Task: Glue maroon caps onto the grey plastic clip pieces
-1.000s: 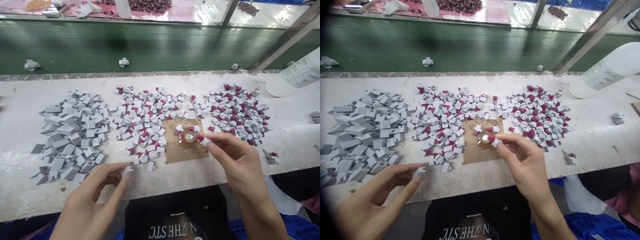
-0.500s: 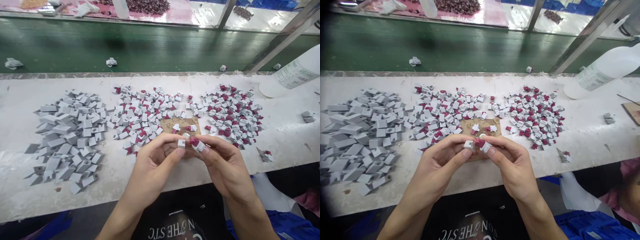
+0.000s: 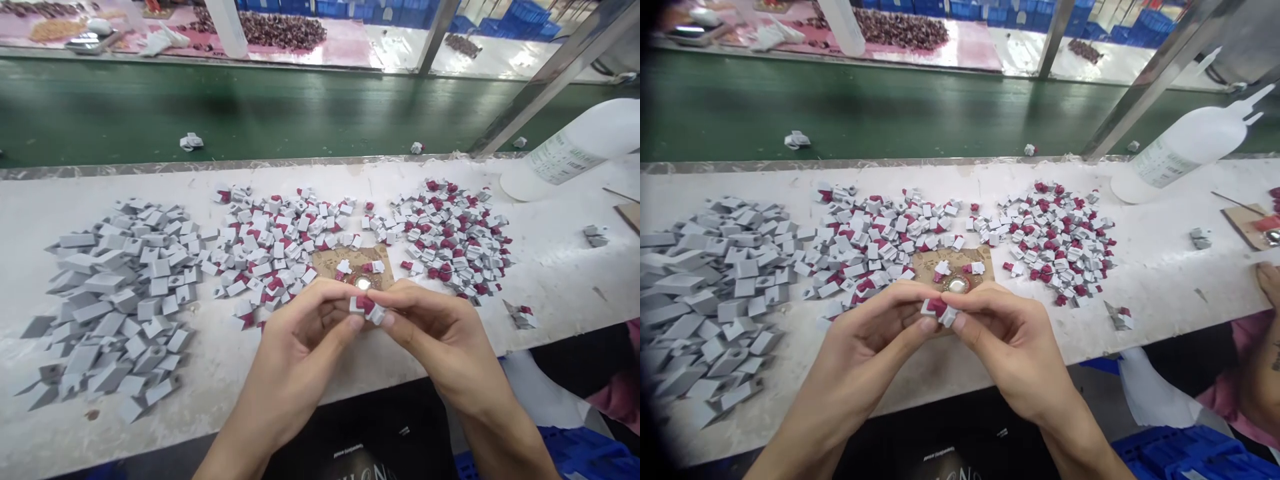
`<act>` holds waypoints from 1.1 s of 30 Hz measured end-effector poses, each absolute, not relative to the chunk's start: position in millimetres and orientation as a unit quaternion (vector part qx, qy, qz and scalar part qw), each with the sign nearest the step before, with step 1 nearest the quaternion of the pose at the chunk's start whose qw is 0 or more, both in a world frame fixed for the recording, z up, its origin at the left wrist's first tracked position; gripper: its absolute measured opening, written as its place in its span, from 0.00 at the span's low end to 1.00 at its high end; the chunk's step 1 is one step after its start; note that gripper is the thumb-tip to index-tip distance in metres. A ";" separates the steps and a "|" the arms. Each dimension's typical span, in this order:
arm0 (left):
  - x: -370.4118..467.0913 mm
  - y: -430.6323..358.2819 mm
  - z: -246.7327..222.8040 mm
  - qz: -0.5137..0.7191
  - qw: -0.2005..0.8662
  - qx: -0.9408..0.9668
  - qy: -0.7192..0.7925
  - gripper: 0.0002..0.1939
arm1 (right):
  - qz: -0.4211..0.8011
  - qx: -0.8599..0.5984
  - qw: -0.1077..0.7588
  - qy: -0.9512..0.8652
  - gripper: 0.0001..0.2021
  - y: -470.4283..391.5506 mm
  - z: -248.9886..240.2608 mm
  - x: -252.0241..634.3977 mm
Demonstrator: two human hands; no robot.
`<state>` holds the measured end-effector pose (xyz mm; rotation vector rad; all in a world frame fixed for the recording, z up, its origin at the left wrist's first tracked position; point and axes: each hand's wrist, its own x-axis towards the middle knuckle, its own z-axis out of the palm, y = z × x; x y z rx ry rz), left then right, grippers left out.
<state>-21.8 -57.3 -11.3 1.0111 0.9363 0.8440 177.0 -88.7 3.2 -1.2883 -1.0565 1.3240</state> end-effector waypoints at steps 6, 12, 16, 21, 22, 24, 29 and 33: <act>-41.6 -39.1 9.1 0.318 0.635 0.547 0.444 0.10 | 0.577 -0.497 0.429 -0.485 0.11 -62.6 26.6 183.2; -51.5 48.1 29.5 0.233 0.442 0.672 0.547 0.09 | 0.233 -0.671 0.307 -0.634 0.15 58.9 30.5 246.8; -17.4 136.3 18.2 0.223 0.346 0.682 0.605 0.04 | 0.140 -0.758 0.174 -0.612 0.26 163.8 -1.5 280.6; 38.7 217.1 -19.2 0.190 0.322 0.678 0.633 0.11 | 0.165 -0.761 0.135 -0.613 0.23 221.3 -33.6 282.2; 48.0 228.2 -26.4 0.184 0.321 0.676 0.637 0.10 | 0.168 -0.761 0.132 -0.612 0.20 223.8 -35.4 280.1; 64.2 246.8 -38.2 0.172 0.325 0.675 0.640 0.09 | 0.172 -0.760 0.137 -0.611 0.14 222.5 -33.8 275.4; 87.1 267.7 -48.7 0.130 0.340 0.674 0.643 0.16 | 0.209 -0.737 0.184 -0.617 0.20 181.5 -4.8 263.5; 75.9 242.2 -34.3 0.110 0.310 0.700 0.633 0.20 | 0.242 -0.700 0.229 -0.631 0.16 113.6 16.9 268.0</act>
